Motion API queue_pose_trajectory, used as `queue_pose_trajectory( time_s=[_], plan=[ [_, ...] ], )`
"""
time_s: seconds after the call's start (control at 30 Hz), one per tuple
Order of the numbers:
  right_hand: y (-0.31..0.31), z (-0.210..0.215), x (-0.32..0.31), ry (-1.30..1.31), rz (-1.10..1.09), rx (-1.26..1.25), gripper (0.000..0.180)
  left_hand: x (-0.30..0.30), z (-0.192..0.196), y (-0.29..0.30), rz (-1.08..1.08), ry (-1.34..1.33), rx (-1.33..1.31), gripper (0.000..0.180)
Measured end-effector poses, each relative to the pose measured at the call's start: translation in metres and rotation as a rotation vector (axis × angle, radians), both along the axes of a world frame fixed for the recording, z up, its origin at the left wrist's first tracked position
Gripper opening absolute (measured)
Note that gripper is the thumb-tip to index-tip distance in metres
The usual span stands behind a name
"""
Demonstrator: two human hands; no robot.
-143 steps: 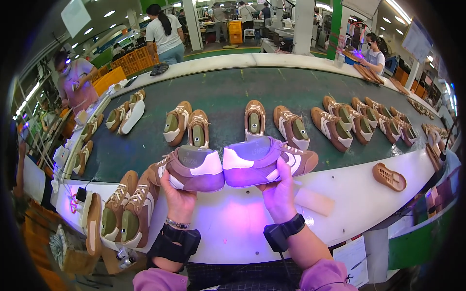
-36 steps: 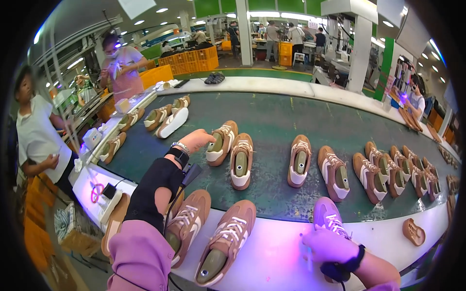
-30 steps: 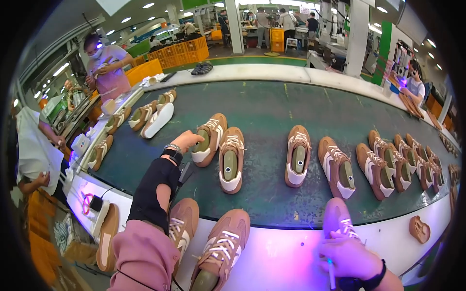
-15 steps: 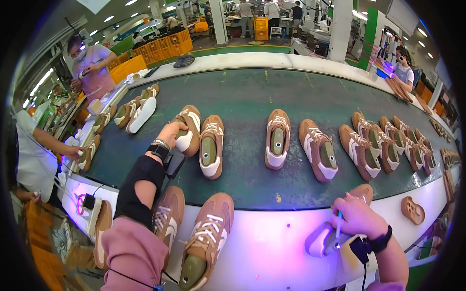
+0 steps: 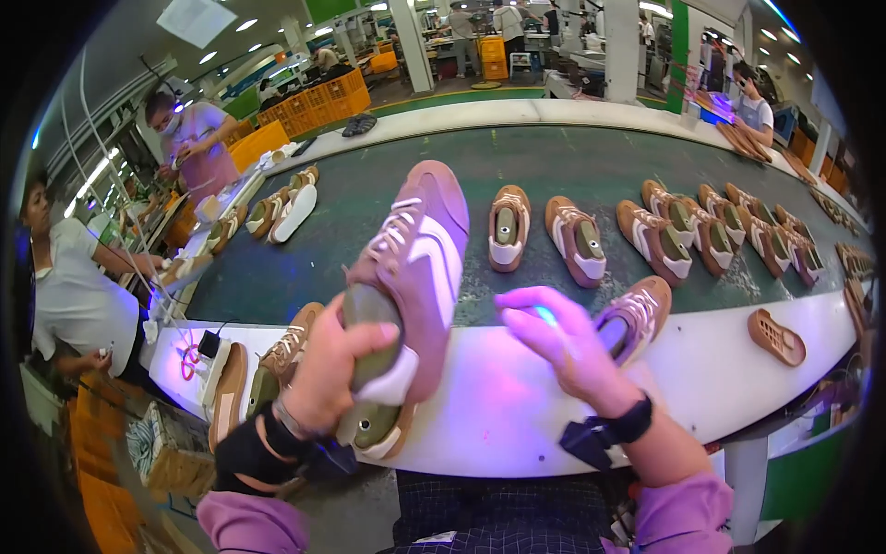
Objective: The recorder is inspecting and cleaning shoes on a factory assembly line.
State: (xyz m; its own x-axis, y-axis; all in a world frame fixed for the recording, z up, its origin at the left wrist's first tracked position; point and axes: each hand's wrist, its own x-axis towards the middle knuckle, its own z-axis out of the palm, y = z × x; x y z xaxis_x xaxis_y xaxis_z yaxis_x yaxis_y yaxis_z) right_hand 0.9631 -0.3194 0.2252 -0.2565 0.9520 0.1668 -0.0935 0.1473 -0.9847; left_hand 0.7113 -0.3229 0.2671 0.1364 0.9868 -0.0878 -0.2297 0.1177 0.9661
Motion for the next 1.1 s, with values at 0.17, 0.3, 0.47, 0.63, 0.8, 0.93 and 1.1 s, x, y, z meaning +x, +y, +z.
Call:
queue_pose_trajectory(
  time_s=[0.17,0.3,0.47,0.63,0.8,0.93,1.1],
  plan=[
    [0.004,-0.038,-0.037,0.732,0.259,-0.275,0.075,0.056,-0.032,-0.052,-0.103,0.195,0.365,0.07],
    [-0.008,-0.056,-0.023,0.909,0.366,-0.448,0.094,0.02,-0.04,-0.031,-0.446,0.214,0.389,0.037],
    [-0.024,-0.087,-0.005,1.0,0.501,-0.625,0.1,-0.049,-0.114,0.007,-0.134,0.846,0.378,0.043],
    [-0.026,-0.096,0.009,0.923,0.458,-0.574,0.1,-0.031,-0.112,-0.042,-0.061,0.763,0.205,0.072],
    [-0.01,-0.131,0.018,0.802,0.223,-0.543,0.1,0.004,-0.112,-0.051,-0.006,0.46,0.155,0.069],
    [-0.016,-0.098,0.013,0.781,0.248,-0.495,0.08,0.029,-0.115,-0.056,0.056,0.246,0.103,0.067],
    [-0.023,-0.11,0.019,0.791,0.174,-0.488,0.076,0.05,-0.129,-0.06,0.241,0.219,0.412,0.07]
  ],
)
